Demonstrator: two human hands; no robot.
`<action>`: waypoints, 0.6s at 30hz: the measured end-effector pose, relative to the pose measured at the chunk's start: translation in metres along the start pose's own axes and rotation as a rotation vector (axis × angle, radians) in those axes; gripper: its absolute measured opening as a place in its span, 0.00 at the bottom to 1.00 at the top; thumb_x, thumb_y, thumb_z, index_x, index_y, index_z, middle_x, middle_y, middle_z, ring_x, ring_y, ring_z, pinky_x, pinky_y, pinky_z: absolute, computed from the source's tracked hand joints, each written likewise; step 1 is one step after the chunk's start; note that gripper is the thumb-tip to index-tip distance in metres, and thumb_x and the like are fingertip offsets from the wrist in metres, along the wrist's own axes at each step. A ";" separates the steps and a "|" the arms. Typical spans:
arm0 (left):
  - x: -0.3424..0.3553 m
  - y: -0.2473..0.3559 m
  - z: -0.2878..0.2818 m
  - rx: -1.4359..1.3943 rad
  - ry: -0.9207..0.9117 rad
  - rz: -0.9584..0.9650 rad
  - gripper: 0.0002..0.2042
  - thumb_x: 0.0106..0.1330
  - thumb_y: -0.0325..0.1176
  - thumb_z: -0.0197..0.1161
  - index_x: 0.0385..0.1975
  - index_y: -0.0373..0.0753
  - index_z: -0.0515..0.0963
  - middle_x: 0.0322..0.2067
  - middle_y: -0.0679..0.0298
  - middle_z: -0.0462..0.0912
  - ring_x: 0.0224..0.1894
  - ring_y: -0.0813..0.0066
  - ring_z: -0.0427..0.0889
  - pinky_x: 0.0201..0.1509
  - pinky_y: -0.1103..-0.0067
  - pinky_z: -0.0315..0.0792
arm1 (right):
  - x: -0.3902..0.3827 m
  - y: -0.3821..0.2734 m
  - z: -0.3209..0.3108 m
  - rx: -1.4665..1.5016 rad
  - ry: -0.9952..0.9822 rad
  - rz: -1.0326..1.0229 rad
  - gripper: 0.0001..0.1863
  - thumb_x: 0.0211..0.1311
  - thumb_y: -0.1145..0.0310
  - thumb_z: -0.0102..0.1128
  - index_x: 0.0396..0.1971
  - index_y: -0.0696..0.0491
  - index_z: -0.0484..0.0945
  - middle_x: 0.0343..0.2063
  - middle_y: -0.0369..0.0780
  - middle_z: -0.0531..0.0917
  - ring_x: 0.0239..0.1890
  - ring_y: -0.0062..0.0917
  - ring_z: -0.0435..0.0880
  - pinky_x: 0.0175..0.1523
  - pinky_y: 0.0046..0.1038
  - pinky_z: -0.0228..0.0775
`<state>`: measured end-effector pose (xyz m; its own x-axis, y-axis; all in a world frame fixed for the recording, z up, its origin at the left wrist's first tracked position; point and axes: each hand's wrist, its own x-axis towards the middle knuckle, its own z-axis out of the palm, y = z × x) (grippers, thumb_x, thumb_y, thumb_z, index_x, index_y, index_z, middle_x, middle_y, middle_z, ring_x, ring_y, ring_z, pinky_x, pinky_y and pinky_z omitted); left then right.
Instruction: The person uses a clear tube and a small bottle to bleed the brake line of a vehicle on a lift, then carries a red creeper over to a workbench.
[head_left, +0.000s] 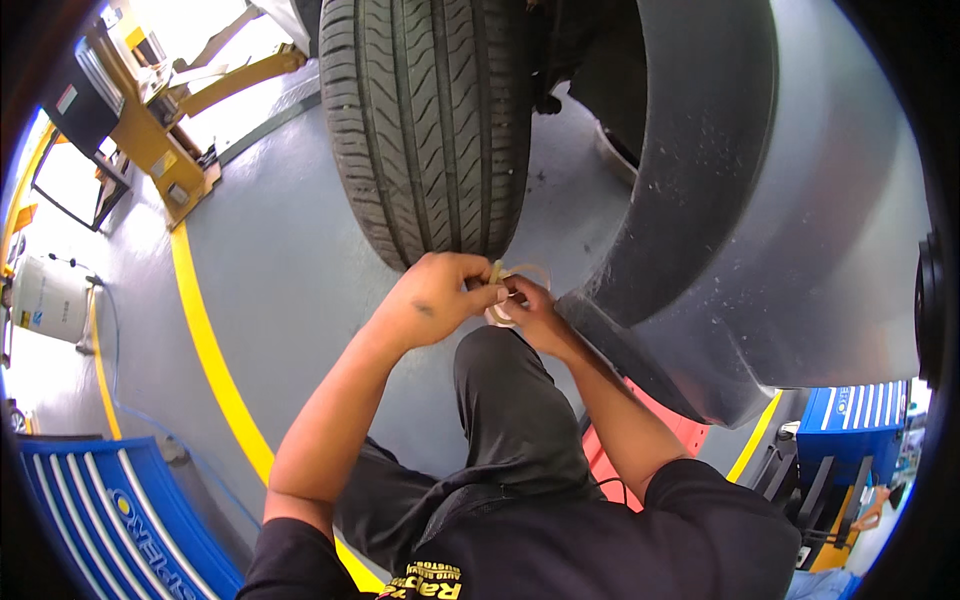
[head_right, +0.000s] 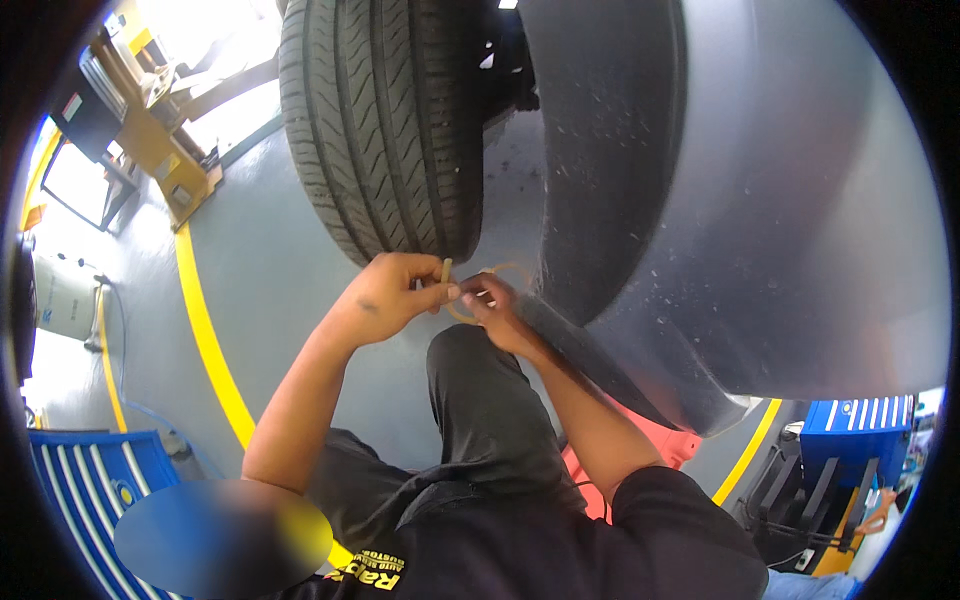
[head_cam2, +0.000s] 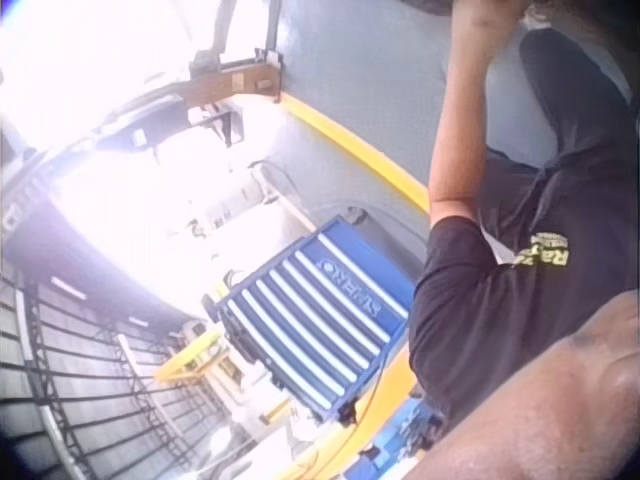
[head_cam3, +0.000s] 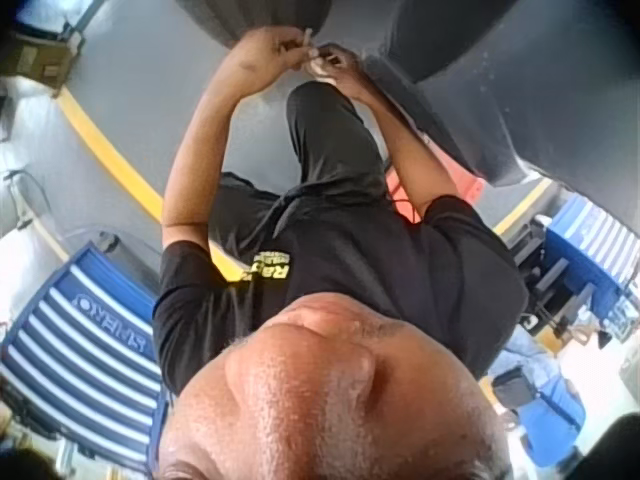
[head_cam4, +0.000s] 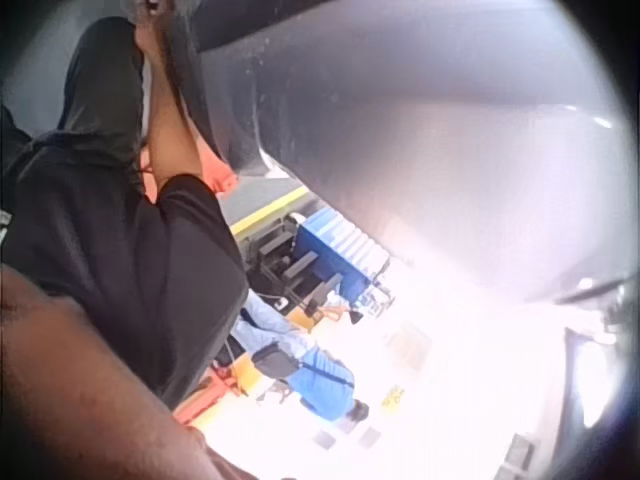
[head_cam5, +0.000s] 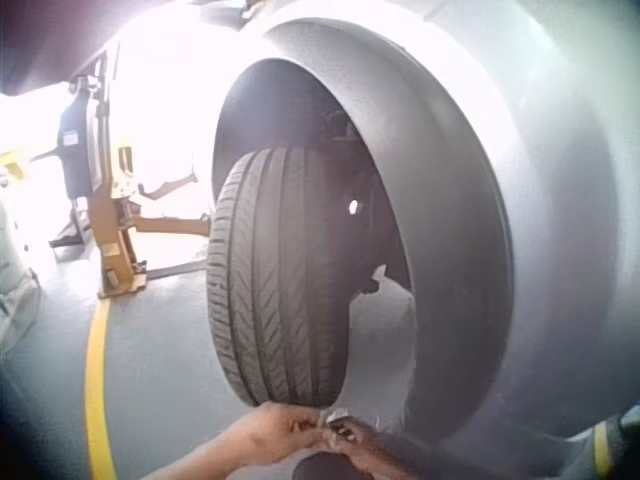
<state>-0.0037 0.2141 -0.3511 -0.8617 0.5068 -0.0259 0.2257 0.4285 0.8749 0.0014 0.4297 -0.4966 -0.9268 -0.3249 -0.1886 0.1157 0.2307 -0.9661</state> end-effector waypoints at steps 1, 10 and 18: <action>0.000 -0.005 -0.001 -0.013 0.036 -0.001 0.12 0.64 0.38 0.62 0.30 0.34 0.79 0.20 0.63 0.79 0.24 0.78 0.74 0.31 0.77 0.68 | 0.000 -0.021 0.009 -0.051 0.072 -0.096 0.18 0.70 0.60 0.52 0.50 0.58 0.74 0.41 0.39 0.79 0.40 0.25 0.79 0.50 0.29 0.70; 0.006 -0.013 0.003 -0.126 0.083 -0.022 0.09 0.66 0.34 0.63 0.32 0.32 0.80 0.24 0.67 0.80 0.28 0.82 0.75 0.34 0.81 0.70 | -0.010 -0.081 0.047 0.107 0.463 -0.354 0.18 0.75 0.58 0.43 0.42 0.58 0.76 0.32 0.39 0.80 0.38 0.23 0.77 0.48 0.27 0.70; 0.025 -0.016 0.000 -0.396 0.201 0.047 0.08 0.66 0.30 0.63 0.37 0.31 0.80 0.24 0.67 0.80 0.23 0.86 0.73 0.27 0.87 0.66 | -0.024 -0.104 0.061 -0.339 0.661 -0.499 0.18 0.63 0.65 0.58 0.48 0.59 0.73 0.39 0.48 0.81 0.46 0.44 0.80 0.52 0.40 0.71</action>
<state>-0.0287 0.2198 -0.3655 -0.9345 0.3471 0.0788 0.1091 0.0687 0.9917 0.0334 0.3576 -0.4027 -0.8698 0.1107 0.4808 -0.3707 0.4963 -0.7850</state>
